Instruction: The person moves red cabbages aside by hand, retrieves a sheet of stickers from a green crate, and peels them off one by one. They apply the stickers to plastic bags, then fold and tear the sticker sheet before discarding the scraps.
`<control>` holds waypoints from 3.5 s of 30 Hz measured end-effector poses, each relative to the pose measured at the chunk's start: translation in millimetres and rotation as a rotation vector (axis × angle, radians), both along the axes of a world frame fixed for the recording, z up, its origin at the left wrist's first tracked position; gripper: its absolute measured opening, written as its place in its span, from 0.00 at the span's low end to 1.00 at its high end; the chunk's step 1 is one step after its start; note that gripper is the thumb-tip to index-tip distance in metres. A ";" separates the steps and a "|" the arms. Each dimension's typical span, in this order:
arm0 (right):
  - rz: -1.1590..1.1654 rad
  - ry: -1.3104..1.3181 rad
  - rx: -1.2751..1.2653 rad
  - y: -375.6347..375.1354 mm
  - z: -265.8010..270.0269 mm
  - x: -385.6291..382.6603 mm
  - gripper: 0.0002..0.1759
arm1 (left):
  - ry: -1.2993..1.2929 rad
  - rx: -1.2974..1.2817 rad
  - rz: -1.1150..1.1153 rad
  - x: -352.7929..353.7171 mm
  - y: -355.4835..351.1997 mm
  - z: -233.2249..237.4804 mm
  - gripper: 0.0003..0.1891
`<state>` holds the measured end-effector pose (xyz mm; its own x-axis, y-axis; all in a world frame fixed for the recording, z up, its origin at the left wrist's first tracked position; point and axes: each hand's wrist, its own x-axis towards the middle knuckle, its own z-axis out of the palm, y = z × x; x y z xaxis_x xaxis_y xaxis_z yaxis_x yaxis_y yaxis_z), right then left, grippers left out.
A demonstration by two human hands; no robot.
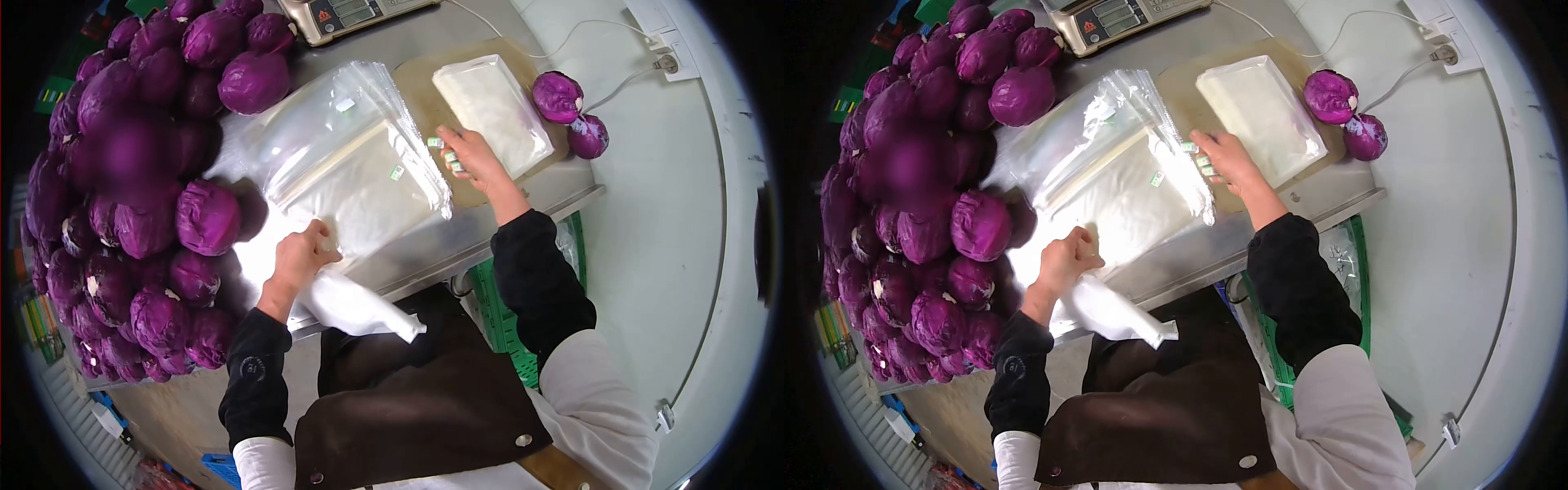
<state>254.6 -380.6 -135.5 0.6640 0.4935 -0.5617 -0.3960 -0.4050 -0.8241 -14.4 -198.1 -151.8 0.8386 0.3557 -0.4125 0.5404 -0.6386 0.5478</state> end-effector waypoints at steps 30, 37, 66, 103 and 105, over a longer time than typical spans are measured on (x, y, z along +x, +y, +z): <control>0.015 -0.304 -0.056 2.8 -23.6 19.9 0.19 | -0.123 0.074 -0.049 -4.0 -2.2 -5.8 0.07; 0.128 -0.210 -0.032 -1.3 -10.4 14.1 0.16 | -0.204 -0.365 0.166 -12.2 15.0 -35.7 0.05; 0.940 -0.631 -0.052 57.1 -19.6 5.6 0.13 | -0.237 -0.771 0.682 -52.3 18.6 -29.9 0.12; 0.170 -0.589 0.049 14.1 -15.2 20.5 0.16 | -0.158 -0.654 0.399 -2.9 20.1 -23.8 0.05; 0.136 -0.540 0.051 6.7 -10.3 21.9 0.15 | -0.430 -0.540 0.484 -5.0 53.1 -23.3 0.06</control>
